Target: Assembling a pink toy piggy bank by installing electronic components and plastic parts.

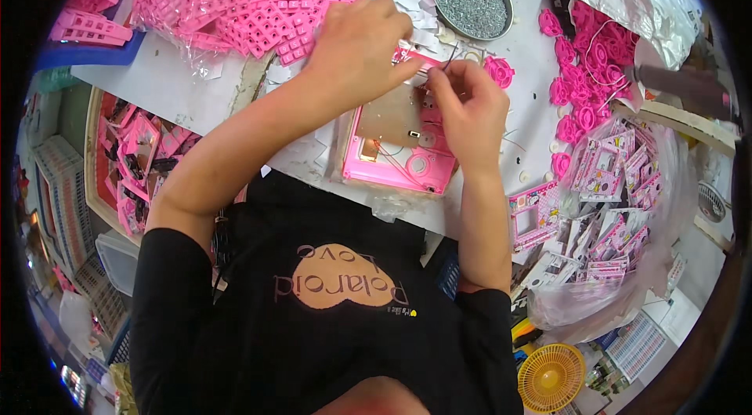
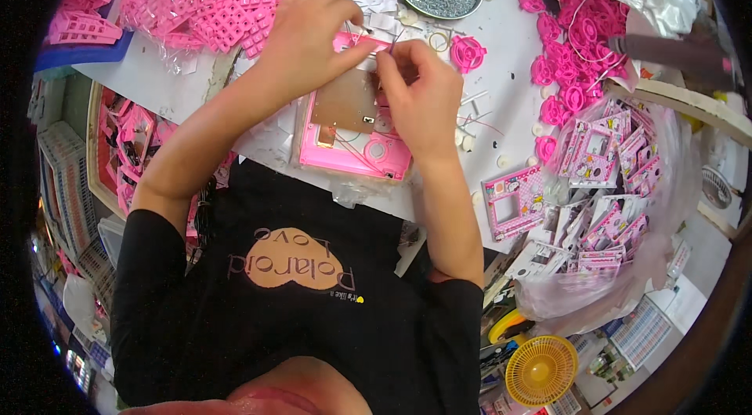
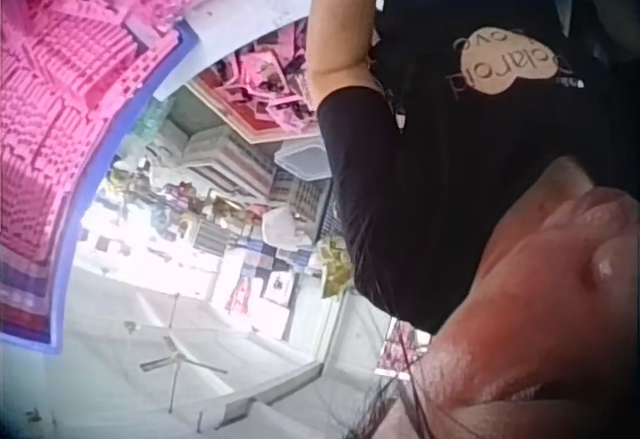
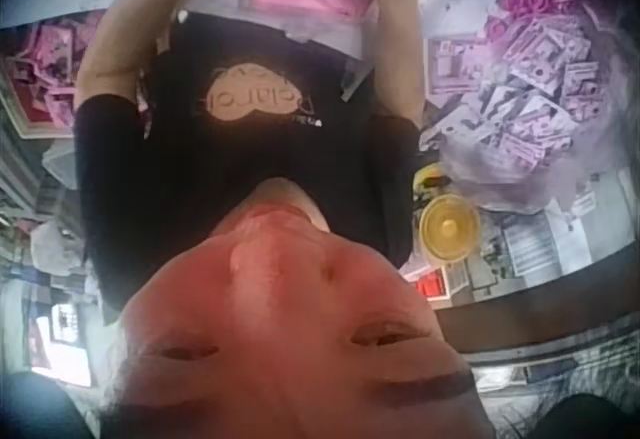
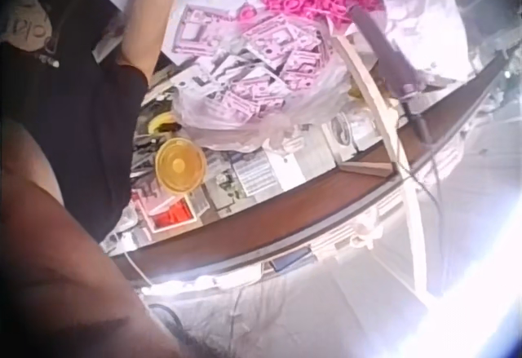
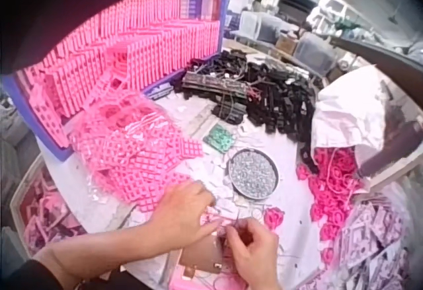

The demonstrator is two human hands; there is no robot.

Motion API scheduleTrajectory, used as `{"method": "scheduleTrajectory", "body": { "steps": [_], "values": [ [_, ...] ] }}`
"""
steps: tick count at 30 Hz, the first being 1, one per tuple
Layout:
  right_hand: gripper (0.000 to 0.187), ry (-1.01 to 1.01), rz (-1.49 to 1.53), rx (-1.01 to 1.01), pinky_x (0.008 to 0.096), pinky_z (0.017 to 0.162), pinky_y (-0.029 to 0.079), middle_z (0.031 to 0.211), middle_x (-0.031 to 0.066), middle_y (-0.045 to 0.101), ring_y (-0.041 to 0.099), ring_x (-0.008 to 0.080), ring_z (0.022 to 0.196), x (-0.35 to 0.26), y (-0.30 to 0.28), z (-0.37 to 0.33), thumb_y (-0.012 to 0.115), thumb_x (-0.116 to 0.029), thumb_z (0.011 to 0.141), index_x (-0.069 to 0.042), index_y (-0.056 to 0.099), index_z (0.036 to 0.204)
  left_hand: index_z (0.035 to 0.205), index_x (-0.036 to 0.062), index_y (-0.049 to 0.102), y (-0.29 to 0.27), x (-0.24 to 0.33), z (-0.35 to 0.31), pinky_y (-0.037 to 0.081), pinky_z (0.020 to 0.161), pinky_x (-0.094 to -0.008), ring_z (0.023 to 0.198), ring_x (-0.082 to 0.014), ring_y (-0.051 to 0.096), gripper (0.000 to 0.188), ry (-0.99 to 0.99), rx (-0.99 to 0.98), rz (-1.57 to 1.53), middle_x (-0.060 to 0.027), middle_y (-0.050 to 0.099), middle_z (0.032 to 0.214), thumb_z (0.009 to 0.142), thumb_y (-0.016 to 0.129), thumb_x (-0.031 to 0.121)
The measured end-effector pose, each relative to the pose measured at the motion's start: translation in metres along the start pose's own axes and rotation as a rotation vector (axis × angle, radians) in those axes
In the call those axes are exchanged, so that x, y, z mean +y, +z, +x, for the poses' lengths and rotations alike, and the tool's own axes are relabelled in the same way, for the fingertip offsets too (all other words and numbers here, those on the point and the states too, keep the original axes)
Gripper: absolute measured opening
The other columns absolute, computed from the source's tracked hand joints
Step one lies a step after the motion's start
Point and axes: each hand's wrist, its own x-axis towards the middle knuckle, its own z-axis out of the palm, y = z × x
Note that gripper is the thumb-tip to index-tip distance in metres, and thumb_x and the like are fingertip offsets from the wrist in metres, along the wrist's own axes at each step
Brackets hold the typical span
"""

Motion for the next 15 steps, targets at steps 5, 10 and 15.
{"method": "scheduleTrajectory", "body": {
  "steps": [5,10,15],
  "values": [
    [0.013,-0.765,-0.480,-0.104,0.0366,0.071,0.055,0.086,0.0047,0.070,0.066,0.0262,0.076,0.016,0.003,-0.008,0.077,-0.009,0.077,-0.007,0.073,0.090,0.085,0.0136,0.070,0.005,0.003,0.003,0.038,0.088,-0.0415,0.092,-0.0217,0.061,0.011,0.124,0.060,-0.096,0.0005,0.065,0.094,0.078,0.076,0.019],
    [0.022,-0.707,-0.332,-0.241,0.0337,0.071,0.054,0.098,0.0077,0.071,0.066,0.0230,0.082,0.013,-0.022,-0.011,0.069,0.001,0.079,-0.005,0.074,0.099,0.085,0.0131,0.069,-0.007,0.003,-0.016,0.038,0.086,-0.0391,0.090,-0.0197,0.062,0.013,0.218,0.086,-0.224,0.0024,0.067,0.092,0.076,0.078,0.013],
    [0.029,-0.502,-0.063,-0.164,0.0366,0.074,0.055,0.102,0.0114,0.071,0.068,0.0271,0.090,0.001,-0.021,0.000,0.066,0.005,0.080,-0.004,0.072,0.107,0.087,0.0091,0.069,-0.008,0.007,-0.025,0.043,0.081,-0.0368,0.084,-0.0223,0.065,0.017,0.223,0.061,-0.293,-0.0014,0.071,0.091,0.074,0.078,0.005]
  ]
}}
